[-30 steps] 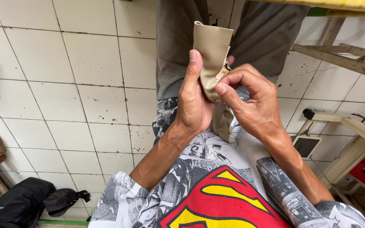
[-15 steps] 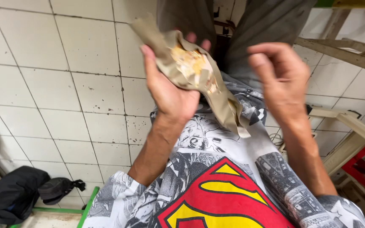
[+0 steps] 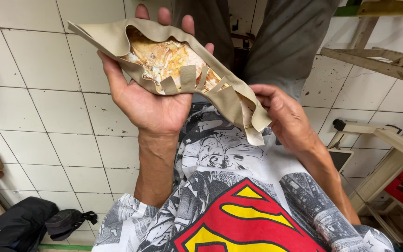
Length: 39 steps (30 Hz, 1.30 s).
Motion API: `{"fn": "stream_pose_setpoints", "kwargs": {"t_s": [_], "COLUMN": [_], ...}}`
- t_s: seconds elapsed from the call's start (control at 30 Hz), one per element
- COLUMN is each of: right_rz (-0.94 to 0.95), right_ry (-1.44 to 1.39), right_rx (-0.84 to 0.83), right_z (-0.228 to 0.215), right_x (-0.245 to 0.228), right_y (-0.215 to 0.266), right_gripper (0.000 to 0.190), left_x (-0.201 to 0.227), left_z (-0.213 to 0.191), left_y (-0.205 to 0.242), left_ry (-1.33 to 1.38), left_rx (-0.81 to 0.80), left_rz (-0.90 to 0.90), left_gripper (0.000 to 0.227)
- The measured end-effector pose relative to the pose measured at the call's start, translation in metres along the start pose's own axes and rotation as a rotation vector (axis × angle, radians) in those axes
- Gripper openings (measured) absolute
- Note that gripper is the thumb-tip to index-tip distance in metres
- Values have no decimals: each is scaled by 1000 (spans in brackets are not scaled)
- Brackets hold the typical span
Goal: The person uses scissors to trim a beige shoe insole, cutting along the edges and making notches. They then fold the insole and manipulate it with their hands to shape it.
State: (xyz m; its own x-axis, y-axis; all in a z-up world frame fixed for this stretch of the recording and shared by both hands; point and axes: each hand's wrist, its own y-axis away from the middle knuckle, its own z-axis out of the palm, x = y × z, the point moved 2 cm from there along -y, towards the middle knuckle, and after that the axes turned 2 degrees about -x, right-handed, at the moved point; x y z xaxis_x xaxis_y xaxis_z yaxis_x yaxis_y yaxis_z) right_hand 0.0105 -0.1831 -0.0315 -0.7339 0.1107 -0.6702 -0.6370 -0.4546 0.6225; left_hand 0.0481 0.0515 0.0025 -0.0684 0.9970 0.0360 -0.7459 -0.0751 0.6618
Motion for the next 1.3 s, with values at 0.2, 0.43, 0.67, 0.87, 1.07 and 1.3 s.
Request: {"fn": "stream_pose_setpoints", "kwargs": {"t_s": [0.2,0.43,0.67,0.87,1.07,1.3], "right_rz": [-334,-575,-712,-371,-530,-801], "right_ry": [915,1234,1215,912,942,859], "right_rx": [75,107,131,403,354,292], "right_z": [37,51,49,37,44,54], "right_x": [-57,-57,-56,-52,-53,-49], "right_y": [1,-13,-19,-12,-8,-15], "right_gripper": [44,33,8,11,12,5], "left_x": [-4,-10,-7,-12,-34,-71], "left_z": [1,-17,-23,-24,-28,-74], "left_y": [5,9,6,3,9,11], "left_ry": [-73,-108,-137,-153,-163,-705], "left_rx": [5,-170,-187,-263,-140,-186], "left_rz": [24,59,112,124,172,249], "left_gripper": [74,72,68,59,84,41]}}
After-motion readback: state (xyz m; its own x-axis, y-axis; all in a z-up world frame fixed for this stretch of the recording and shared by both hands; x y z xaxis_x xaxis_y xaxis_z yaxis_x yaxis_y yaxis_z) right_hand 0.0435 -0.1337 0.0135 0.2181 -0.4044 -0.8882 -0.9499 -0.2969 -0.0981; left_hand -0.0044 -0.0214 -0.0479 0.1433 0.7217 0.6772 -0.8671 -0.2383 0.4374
